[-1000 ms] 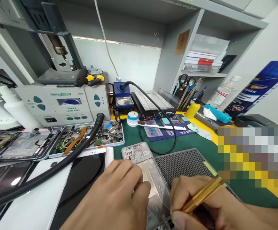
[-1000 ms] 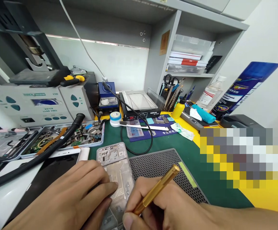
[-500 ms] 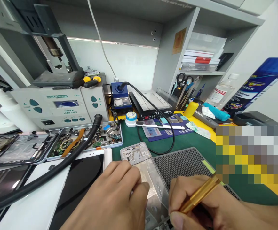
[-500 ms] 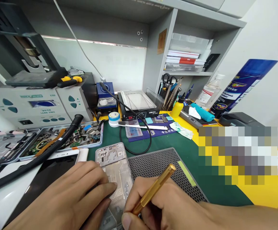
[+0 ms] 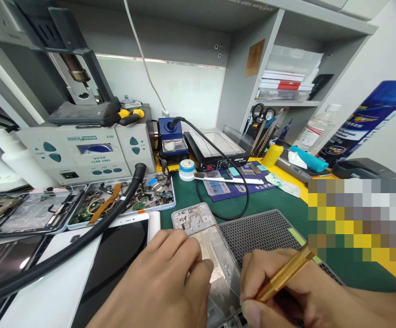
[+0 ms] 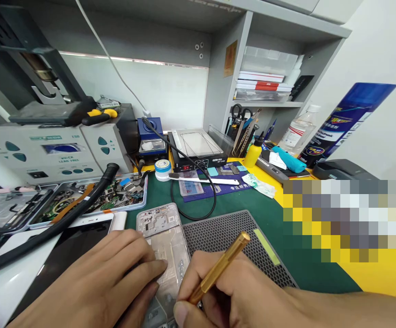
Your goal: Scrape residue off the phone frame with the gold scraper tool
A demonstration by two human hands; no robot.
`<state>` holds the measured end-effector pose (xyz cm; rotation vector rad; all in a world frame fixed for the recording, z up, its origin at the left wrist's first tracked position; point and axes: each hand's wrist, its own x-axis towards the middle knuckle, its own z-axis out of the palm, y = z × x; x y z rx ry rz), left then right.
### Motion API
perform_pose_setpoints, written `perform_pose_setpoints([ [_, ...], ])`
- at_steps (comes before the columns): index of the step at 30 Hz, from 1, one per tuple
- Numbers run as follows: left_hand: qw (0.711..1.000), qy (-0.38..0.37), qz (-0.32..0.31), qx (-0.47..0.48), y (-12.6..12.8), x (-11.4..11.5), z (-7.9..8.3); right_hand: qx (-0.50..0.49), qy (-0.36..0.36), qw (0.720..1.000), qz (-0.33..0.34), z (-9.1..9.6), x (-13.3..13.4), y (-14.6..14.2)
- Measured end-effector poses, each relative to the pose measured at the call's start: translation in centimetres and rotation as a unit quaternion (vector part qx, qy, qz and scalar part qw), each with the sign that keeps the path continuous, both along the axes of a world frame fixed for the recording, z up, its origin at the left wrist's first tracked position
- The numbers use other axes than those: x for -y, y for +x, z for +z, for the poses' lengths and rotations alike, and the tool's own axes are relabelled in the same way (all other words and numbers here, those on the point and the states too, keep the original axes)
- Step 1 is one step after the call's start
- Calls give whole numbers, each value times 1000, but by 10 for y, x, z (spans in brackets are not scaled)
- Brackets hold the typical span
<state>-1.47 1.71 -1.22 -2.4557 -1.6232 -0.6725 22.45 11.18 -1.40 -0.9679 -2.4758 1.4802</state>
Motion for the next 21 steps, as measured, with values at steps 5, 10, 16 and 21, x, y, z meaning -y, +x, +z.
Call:
perform_pose_setpoints([
  [5, 1000, 0, -2, -3, 1, 1, 1, -14, -10, 1000, -17, 12, -2, -9],
  [10, 1000, 4, 2, -1, 2, 0, -1, -60, -5, 998, -34, 29, -4, -30],
  [16, 1000, -4, 2, -3, 2, 0, 2, -57, -1, 998, -31, 28, -4, -26],
  [21, 1000, -4, 0, 0, 2, 0, 2, 17, 14, 1000, -4, 11, -1, -6],
])
